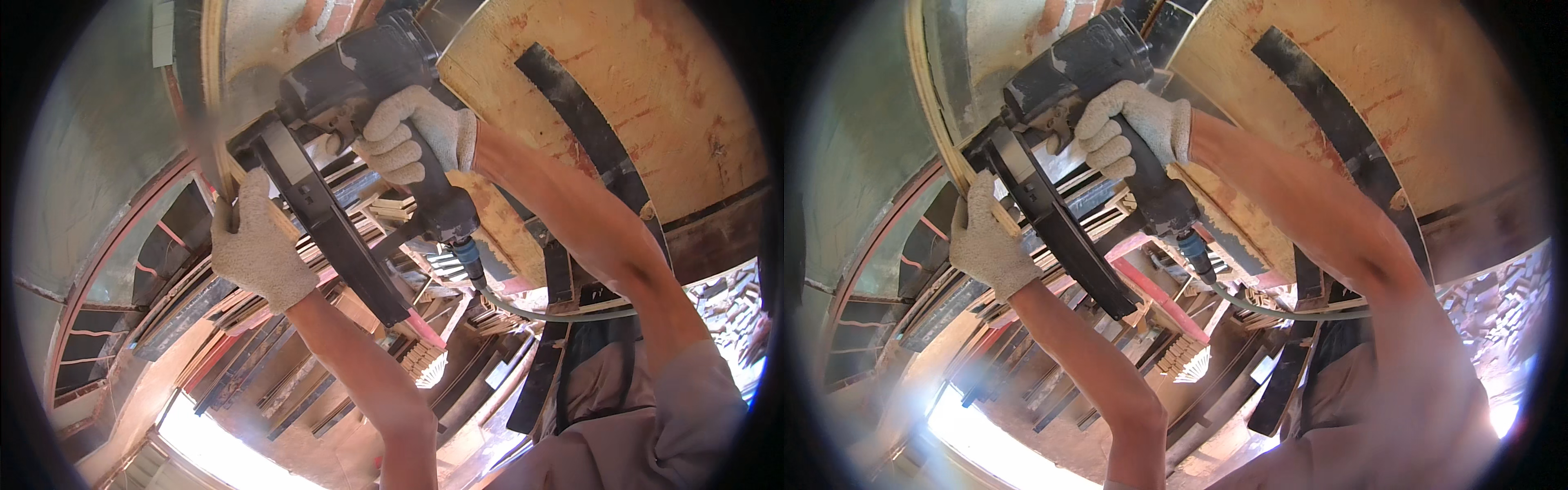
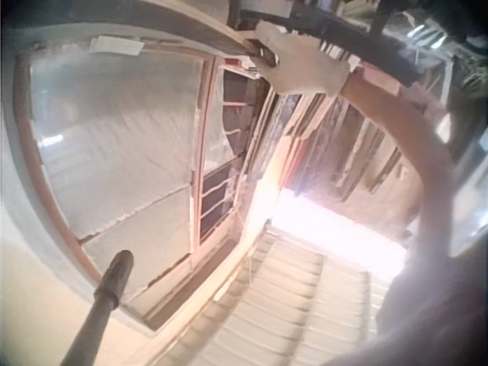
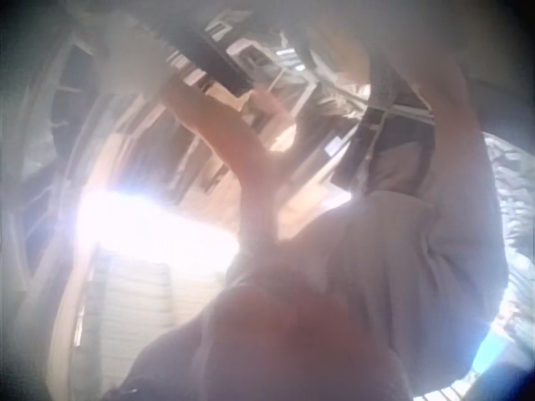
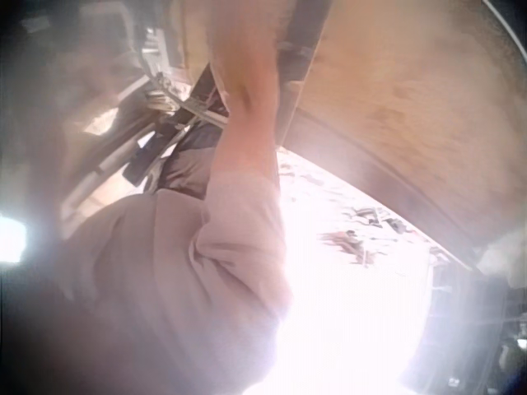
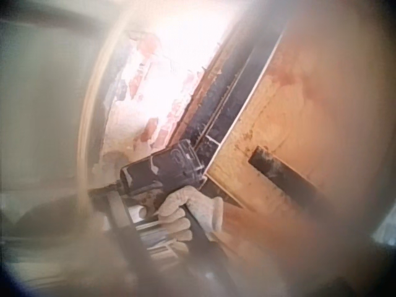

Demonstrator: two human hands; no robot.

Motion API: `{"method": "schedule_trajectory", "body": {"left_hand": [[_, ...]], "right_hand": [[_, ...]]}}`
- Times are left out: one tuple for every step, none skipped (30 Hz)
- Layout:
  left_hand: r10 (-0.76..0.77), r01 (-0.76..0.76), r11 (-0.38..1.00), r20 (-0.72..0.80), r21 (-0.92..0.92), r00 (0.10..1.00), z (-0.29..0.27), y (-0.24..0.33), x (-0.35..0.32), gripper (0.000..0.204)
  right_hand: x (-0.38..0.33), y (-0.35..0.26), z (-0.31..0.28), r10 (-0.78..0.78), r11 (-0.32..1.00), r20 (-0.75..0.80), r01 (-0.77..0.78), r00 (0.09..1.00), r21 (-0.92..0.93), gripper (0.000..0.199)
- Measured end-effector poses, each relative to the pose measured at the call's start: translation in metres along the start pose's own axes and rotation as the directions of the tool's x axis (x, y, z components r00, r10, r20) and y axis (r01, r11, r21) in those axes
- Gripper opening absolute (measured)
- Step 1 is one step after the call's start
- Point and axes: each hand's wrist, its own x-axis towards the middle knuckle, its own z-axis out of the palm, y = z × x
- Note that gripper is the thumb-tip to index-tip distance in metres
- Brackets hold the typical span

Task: The person assembles a wooden frame by positioning thin wooden strips along the edges of a large board and securing them with a pneumatic nail gun. The person repeatedly picks up strips, aligns them, and fastens them in place.

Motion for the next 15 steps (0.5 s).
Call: {"method": "schedule_trajectory", "body": {"left_hand": [[-0.008, 0.008, 1.000, 0.016, -0.001, 1.000, 0.001, 0.006, -0.001, 0.063], [-0.019, 0.019, 1.000, 0.025, -0.002, 1.000, 0.000, 0.008, -0.002, 0.063], [-0.019, 0.020, 1.000, 0.023, -0.013, 1.000, 0.000, 0.007, -0.002, 0.063], [-0.010, 0.010, 1.000, 0.010, -0.006, 1.000, 0.000, 0.003, -0.001, 0.063], [-0.002, 0.002, 1.000, -0.007, -0.002, 1.000, 0.000, -0.003, 0.000, 0.062], [0.005, -0.005, 1.000, -0.024, 0.002, 1.000, 0.001, -0.005, 0.000, 0.062], [-0.012, 0.012, 1.000, -0.004, 0.000, 1.000, -0.001, -0.003, 0.000, 0.062], [-0.026, 0.026, 1.000, 0.015, -0.006, 1.000, -0.002, 0.004, -0.001, 0.061], [-0.041, 0.041, 0.999, 0.033, -0.012, 0.999, -0.002, 0.009, -0.001, 0.060], [-0.033, 0.034, 0.999, 0.030, -0.026, 0.999, -0.001, 0.008, 0.000, 0.059], [-0.024, 0.025, 0.999, 0.021, -0.038, 0.999, 0.000, 0.004, 0.001, 0.058], [-0.017, 0.017, 0.999, 0.011, -0.050, 1.000, 0.000, 0.002, 0.002, 0.057], [-0.021, 0.021, 0.998, 0.010, -0.053, 1.000, -0.001, 0.003, 0.002, 0.055], [-0.020, 0.021, 0.998, 0.008, -0.059, 1.000, -0.001, 0.004, 0.001, 0.054], [-0.022, 0.022, 0.998, 0.004, -0.066, 1.000, -0.002, 0.006, 0.000, 0.053]], "right_hand": [[0.002, -0.001, -0.002, -0.003, 1.000, 0.031, 0.002, 1.000, 0.013, 0.040], [0.005, -0.001, -0.005, -0.002, 0.999, 0.080, -0.001, 0.997, 0.034, 0.034], [0.007, 0.001, -0.007, -0.004, 0.998, 0.127, -0.004, 0.992, 0.060, 0.029], [0.006, 0.003, -0.008, -0.005, 0.999, 0.139, -0.002, 0.990, 0.054, 0.021], [0.005, 0.002, -0.006, -0.002, 0.999, 0.152, -0.005, 0.988, 0.045, 0.016], [0.004, 0.001, -0.004, 0.001, 0.999, 0.164, -0.007, 0.986, 0.035, 0.016], [0.004, 0.002, -0.005, 0.011, 0.998, 0.178, -0.022, 0.984, 0.059, 0.017], [0.004, 0.001, -0.006, 0.020, 0.996, 0.193, -0.036, 0.981, 0.079, 0.022], [0.003, 0.000, -0.007, 0.029, 0.994, 0.208, -0.050, 0.978, 0.098, 0.028], [0.001, -0.001, -0.006, 0.020, 0.996, 0.166, -0.034, 0.986, 0.078, 0.028], [-0.001, 0.001, -0.003, 0.014, 0.998, 0.130, -0.021, 0.991, 0.057, 0.029], [-0.002, 0.001, 0.002, 0.007, 0.999, 0.093, -0.011, 0.996, 0.035, 0.029], [-0.001, 0.003, 0.003, 0.029, 0.996, 0.140, -0.040, 0.990, 0.077, 0.030], [0.000, 0.003, 0.000, 0.012, 0.998, 0.162, -0.023, 0.987, 0.062, 0.033], [0.000, 0.003, -0.002, -0.003, 0.999, 0.184, -0.006, 0.983, 0.047, 0.037]]}}
